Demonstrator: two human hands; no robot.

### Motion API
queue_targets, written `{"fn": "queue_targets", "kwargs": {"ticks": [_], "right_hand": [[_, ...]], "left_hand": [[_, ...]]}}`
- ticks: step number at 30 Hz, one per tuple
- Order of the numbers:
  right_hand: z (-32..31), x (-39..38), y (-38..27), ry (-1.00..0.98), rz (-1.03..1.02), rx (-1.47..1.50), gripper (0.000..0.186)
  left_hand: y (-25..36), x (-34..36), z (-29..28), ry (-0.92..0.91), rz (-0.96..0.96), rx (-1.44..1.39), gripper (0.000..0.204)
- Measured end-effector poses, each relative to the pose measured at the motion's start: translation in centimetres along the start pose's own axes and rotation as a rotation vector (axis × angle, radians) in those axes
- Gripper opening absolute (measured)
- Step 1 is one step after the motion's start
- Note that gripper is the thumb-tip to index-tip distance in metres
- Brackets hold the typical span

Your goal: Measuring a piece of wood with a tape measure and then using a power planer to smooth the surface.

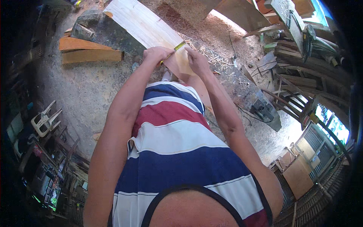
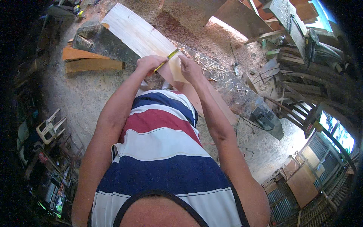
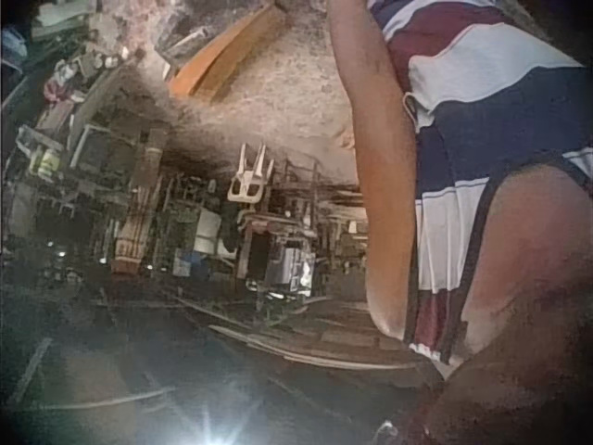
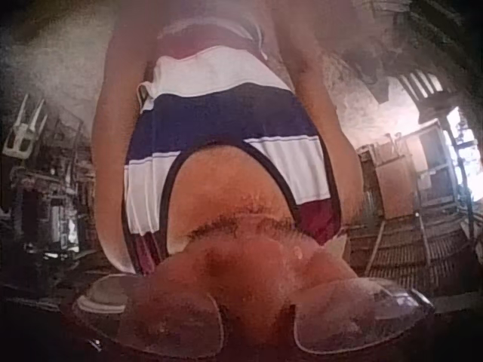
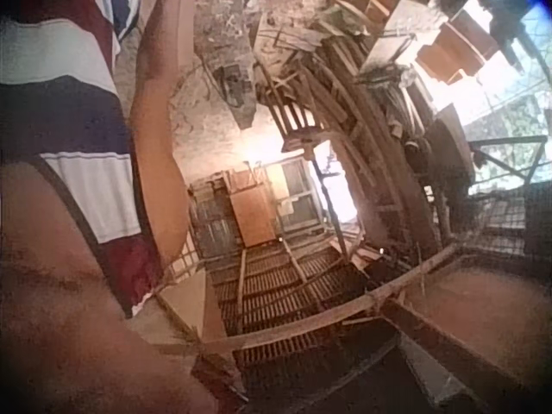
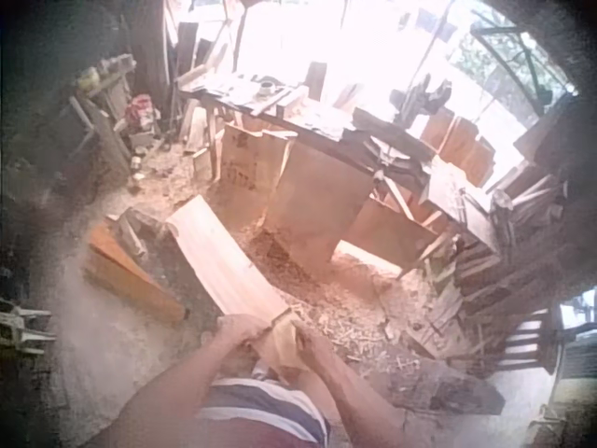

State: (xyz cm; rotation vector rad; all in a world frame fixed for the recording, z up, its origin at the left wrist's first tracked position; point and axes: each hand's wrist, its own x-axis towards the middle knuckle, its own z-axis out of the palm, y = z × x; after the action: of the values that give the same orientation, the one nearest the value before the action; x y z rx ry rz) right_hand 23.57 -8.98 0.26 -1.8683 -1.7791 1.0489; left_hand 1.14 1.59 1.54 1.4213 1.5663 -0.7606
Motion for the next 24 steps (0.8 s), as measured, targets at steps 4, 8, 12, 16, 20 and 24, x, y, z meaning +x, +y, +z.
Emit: {"fn": "queue_targets", "kwargs": {"ticks": [4, 8, 12, 16, 20, 24], "right_hand": [[0.0, 1.0, 0.2, 0.028, -0.084, -0.067, 0.038], [0.2, 1.4, -0.2, -0.020, -0.019, -0.086, 0.037], [0.6, 1.8, -0.6, -0.019, 0.008, -0.048, 0.036], [0.8, 1.9, -0.4, -0.014, 0.002, -0.041, 0.036], [1.0, 1.5, 0.2, -0.010, 0.002, -0.019, 0.036], [1.5, 1.3, 0.4, 0.015, -0.016, 0.033, 0.037]], "left_hand": [[0.2, -0.5, -0.3, 0.015, 0.005, 0.000, 0.079], [0.1, -0.3, -0.3, -0.024, 0.007, -0.006, 0.079], [0.0, 0.4, -0.1, -0.025, -0.018, -0.029, 0.079], [-0.2, 0.8, 0.1, -0.030, 0.013, -0.027, 0.078], [-0.2, 0.4, -0.1, -0.046, 0.015, -0.049, 0.078], [0.0, 0.1, -0.3, -0.069, -0.038, -0.042, 0.079]]}}
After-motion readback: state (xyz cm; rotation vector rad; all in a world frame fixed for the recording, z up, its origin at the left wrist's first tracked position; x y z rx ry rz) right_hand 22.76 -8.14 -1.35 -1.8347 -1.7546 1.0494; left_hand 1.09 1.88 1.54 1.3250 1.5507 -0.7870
